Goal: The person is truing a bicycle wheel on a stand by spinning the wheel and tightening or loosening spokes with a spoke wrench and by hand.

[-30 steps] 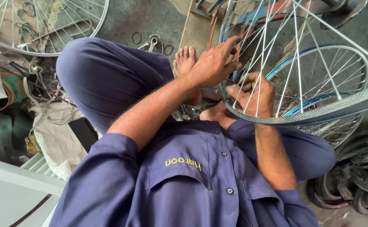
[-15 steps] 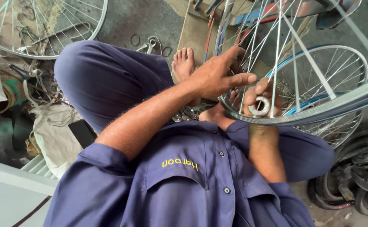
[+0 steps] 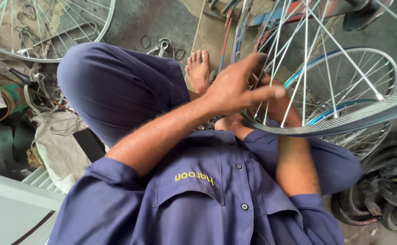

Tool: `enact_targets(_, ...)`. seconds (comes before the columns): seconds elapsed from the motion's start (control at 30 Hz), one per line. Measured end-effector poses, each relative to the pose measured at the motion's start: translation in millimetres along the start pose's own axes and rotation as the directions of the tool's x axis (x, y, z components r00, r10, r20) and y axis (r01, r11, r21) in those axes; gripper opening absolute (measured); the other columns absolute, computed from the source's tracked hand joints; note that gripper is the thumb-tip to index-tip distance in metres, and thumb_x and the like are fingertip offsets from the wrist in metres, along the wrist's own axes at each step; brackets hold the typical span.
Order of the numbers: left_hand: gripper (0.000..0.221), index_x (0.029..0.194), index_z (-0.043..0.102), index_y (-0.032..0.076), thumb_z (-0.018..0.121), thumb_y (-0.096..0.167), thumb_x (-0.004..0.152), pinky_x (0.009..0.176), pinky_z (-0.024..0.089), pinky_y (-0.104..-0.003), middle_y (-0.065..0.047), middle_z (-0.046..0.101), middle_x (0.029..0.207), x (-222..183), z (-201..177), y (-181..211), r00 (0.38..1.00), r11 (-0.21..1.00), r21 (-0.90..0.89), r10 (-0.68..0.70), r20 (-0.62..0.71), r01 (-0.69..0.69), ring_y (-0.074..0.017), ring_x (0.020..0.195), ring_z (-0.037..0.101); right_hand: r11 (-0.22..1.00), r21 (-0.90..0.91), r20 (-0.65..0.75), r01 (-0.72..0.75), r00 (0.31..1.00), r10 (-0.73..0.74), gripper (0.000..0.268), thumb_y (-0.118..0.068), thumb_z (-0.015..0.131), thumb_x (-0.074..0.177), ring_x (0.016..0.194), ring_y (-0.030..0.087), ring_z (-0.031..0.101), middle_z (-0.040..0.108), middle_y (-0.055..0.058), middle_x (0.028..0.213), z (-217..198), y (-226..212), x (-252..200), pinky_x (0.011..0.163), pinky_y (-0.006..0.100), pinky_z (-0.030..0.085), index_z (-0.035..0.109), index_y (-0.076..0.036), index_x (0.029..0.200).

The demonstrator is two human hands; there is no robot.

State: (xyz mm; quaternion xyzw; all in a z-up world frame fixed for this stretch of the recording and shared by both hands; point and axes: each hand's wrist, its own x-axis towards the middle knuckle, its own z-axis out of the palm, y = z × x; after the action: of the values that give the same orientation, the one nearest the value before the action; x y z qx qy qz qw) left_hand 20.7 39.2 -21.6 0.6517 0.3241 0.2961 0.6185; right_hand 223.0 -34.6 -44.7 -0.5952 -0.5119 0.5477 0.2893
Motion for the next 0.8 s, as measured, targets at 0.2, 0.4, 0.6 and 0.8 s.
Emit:
enact_targets(0.2, 0.087, 0.147, 0.038, 0.000, 0.080, 0.047, 0.087, 0.090, 0.056, -0.045, -0.022, 0.074, 0.111, 7, -2, -13, 0.998, 0.996, 0.093, 0.006, 0.060, -0.012, -0.0360, 0.105, 0.073, 0.966, -0.255, -0.291, -0.032, 0.956, -0.045, 0.031, 0.001, 0.067, 0.094, 0.096, 0.014, 0.069, 0.072, 0.007, 0.107, -3, 6, 7, 0.083, 0.028, 0.056, 0.064, 0.003, 0.125)
enact_targets(0.4, 0.083, 0.151, 0.037, 0.004, 0.081, 0.033, 0.087, 0.089, 0.056, -0.044, -0.018, 0.072, 0.117, 13, 3, -54, 0.992, 0.983, 0.129, 0.126, 0.021, -0.128, -0.0353, 0.107, 0.071, 0.951, 0.257, -0.332, -0.172, 0.908, 0.254, 0.027, -0.005, 0.073, 0.096, 0.069, 0.014, 0.069, 0.072, 0.005, 0.088, 13, -1, -14, 0.061, 0.026, 0.057, 0.066, -0.001, 0.122)
enact_targets(0.6, 0.083, 0.152, 0.035, 0.005, 0.082, 0.035, 0.090, 0.090, 0.056, -0.044, -0.019, 0.067, 0.126, 15, 4, -62, 0.994, 0.990, 0.097, 0.095, 0.050, -0.100, -0.0336, 0.106, 0.072, 0.932, 0.307, -0.270, -0.194, 0.921, 0.281, 0.023, -0.003, 0.076, 0.093, 0.072, 0.012, 0.070, 0.069, 0.002, 0.090, 17, 0, -18, 0.061, 0.027, 0.060, 0.064, -0.001, 0.113)
enact_targets(0.8, 0.085, 0.155, 0.035, 0.006, 0.080, 0.040, 0.093, 0.097, 0.054, -0.044, -0.017, 0.071, 0.125, 13, 4, -64, 0.993, 0.985, 0.127, 0.113, 0.021, -0.115, -0.0358, 0.115, 0.070, 0.933, 0.322, -0.178, -0.163, 0.957, 0.229, 0.019, -0.003, 0.073, 0.094, 0.075, 0.010, 0.069, 0.068, 0.000, 0.092, 12, 0, -14, 0.062, 0.025, 0.058, 0.065, -0.005, 0.112)
